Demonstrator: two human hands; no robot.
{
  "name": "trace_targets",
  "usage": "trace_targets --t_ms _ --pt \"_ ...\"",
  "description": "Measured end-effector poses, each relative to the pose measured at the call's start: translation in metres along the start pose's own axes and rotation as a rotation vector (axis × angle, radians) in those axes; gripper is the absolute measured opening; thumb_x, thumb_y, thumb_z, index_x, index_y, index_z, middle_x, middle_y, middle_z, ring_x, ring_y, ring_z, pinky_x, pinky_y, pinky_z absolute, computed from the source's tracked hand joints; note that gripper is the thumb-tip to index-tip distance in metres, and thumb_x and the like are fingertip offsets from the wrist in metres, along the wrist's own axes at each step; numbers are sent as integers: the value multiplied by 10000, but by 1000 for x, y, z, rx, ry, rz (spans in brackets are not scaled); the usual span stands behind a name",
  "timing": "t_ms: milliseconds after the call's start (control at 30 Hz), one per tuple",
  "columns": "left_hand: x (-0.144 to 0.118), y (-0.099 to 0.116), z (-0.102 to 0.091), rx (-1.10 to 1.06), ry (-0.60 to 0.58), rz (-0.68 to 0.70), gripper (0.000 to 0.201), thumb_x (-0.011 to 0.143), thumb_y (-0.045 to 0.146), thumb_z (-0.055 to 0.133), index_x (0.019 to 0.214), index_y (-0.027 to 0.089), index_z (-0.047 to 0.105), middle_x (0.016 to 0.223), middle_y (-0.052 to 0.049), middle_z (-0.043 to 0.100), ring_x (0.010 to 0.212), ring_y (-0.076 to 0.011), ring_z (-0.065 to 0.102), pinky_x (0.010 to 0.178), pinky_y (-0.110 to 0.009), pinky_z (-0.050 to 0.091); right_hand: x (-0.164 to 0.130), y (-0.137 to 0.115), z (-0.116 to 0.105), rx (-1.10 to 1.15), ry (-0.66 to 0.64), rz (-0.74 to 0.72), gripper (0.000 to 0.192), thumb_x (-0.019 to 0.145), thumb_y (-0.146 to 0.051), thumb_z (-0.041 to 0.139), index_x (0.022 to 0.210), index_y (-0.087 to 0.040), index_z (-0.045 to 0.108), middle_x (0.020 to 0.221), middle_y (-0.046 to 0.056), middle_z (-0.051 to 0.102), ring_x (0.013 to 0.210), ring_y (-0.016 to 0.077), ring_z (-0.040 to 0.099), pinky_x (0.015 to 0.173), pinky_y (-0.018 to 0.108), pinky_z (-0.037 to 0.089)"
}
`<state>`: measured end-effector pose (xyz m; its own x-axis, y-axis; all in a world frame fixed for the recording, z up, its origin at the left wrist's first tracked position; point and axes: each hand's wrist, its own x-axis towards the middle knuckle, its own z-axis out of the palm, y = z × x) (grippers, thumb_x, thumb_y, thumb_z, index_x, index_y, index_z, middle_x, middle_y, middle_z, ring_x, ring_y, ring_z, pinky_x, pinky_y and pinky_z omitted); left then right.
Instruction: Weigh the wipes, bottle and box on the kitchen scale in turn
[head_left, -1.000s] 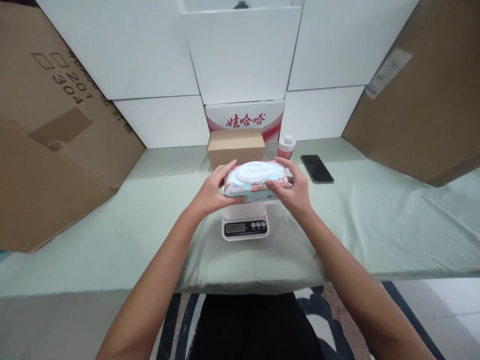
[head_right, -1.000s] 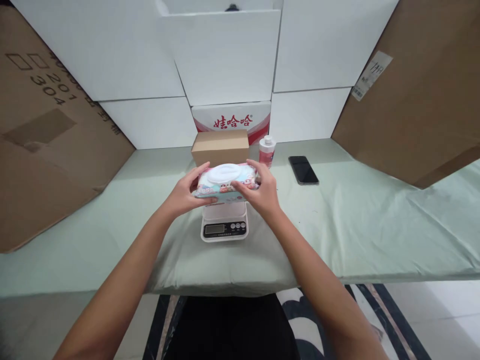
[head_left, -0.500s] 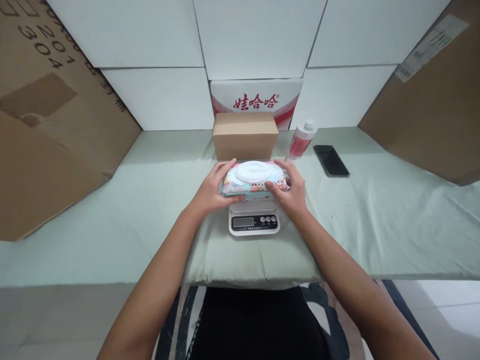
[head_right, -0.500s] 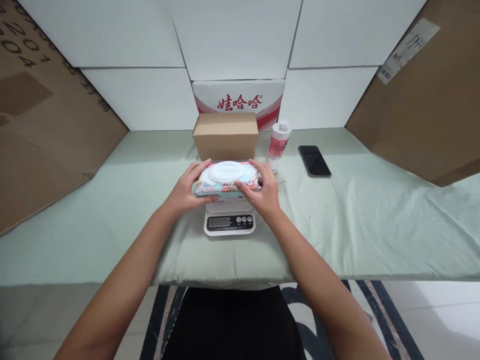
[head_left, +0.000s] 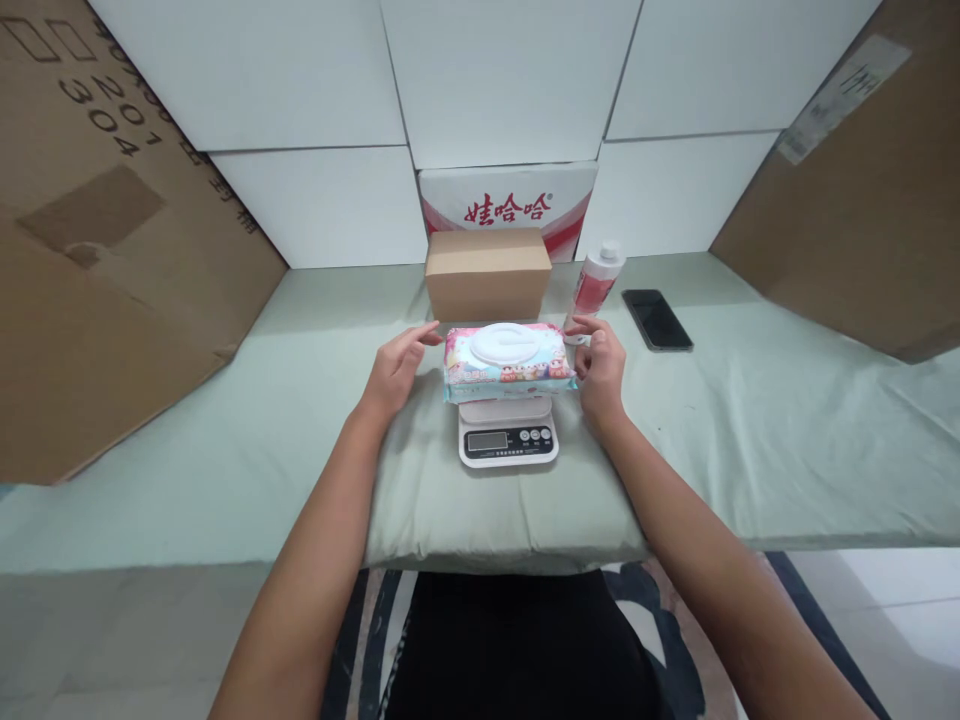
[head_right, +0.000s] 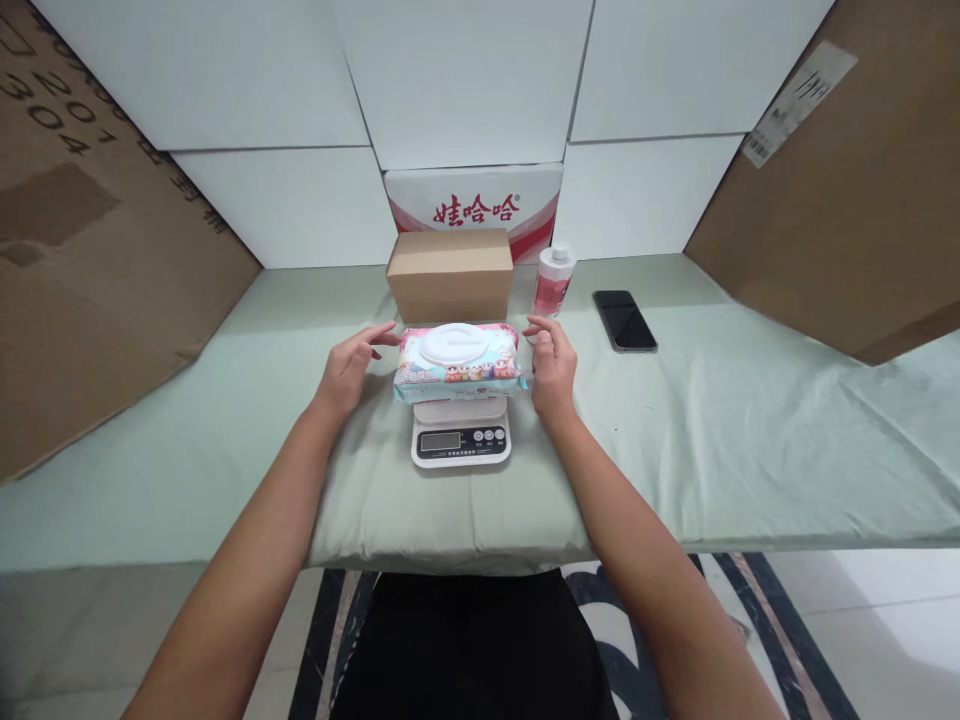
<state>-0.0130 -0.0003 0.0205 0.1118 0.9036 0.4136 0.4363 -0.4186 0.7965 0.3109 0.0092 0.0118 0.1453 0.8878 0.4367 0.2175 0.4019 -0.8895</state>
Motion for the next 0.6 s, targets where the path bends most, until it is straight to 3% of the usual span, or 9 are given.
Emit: trace_targets --t_ms 67,167,433,600 --pt "2 -3 1 -5 79 -92 670 1039 669 394 1283 160 755 1093 -126 802 1062 -240 723 872 -340 533 1 2 4 85 93 48 553 983 -715 432 1087 -237 691 945 31 701 480 82 343 475 291 278" --pt "4 -4 4 0 135 -170 537 1038 549 432 1115 155 787 942 -95 789 913 -200 711 787 -307 513 3 3 7 157 111 80 507 951 -690 499 953 -222 694 818 9 670 462 79 345 465 292 240" --pt "3 -6 12 1 222 -206 378 998 399 464 899 188 761 728 -30 662 680 -154 574 707 -295 477 8 12 5 180 118 123 500 944 -672 525 825 -218 695 692 3 634 498 107 434 471 281 318" --pt "2 -8 14 36 230 -229 406 988 448 464 851 199 754 693 -21 613 639 -156 520 664 -302 441 10 14 5 178 106 125 523 948 -698 516 808 -224 685 681 4 619 502 113 436 471 283 326"
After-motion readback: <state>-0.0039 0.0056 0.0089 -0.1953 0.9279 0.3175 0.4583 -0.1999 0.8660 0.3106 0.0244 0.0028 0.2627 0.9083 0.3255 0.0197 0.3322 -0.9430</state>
